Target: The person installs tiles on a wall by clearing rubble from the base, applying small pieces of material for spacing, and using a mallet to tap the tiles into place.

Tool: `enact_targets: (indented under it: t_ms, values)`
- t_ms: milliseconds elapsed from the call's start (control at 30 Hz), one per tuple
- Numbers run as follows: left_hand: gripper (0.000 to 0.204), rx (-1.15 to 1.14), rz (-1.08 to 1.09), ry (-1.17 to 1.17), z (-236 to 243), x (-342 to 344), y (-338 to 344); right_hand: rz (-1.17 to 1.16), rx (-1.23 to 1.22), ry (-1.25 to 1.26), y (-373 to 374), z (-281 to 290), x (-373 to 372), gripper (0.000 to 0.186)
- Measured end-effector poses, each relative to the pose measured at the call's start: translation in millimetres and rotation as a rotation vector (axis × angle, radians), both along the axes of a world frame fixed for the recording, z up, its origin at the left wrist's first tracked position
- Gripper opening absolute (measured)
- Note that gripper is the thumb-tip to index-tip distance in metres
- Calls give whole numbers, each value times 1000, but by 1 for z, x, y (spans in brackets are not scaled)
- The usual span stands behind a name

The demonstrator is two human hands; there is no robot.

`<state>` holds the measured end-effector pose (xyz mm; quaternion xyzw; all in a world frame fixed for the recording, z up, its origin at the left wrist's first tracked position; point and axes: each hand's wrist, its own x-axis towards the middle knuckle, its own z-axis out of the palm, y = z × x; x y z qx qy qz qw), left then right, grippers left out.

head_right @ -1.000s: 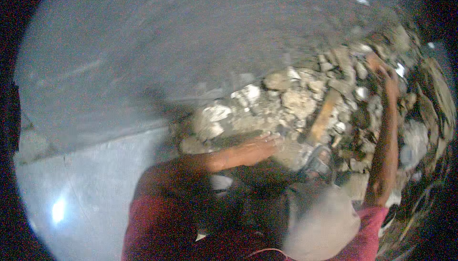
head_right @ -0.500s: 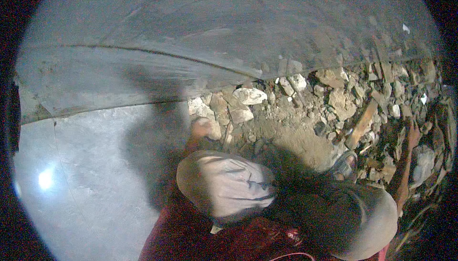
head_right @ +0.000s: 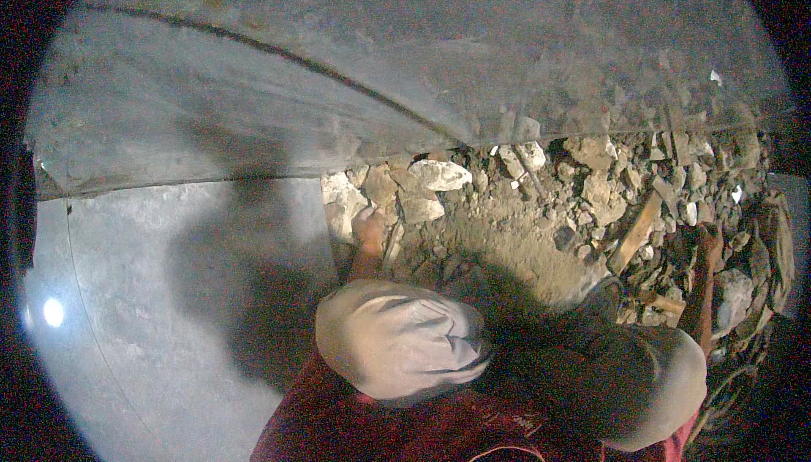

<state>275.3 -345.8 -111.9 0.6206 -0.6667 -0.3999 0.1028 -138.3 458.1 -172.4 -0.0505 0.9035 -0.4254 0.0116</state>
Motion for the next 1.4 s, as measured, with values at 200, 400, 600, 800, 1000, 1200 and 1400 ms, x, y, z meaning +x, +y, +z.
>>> enact_targets:
  t_ms: [200,400,600,800,1000,1200,1400]
  values:
    - [30,52,80,249,1,50,21,36,-32,-21,-28,-27,-3,27]
    - [51,-614,-635,-73,90,-64,81,6,45,-1,18,-27,6,32]
    - [48,-574,-1394,-712,86,-75,-5,30,482,-17,-46,-24,3,37]
    - [21,-447,-1270,-394,183,-153,75,54,608,620,-98,63,44,41]
    - [29,309,-1494,57,227,-258,200,561,-185,-260,-286,248,99,67]
    - [15,573,-1192,234,201,-341,350,288,-650,-653,-257,241,60,59]
    - [30,388,-1136,388,159,-340,427,-209,-891,-342,-207,202,10,64]
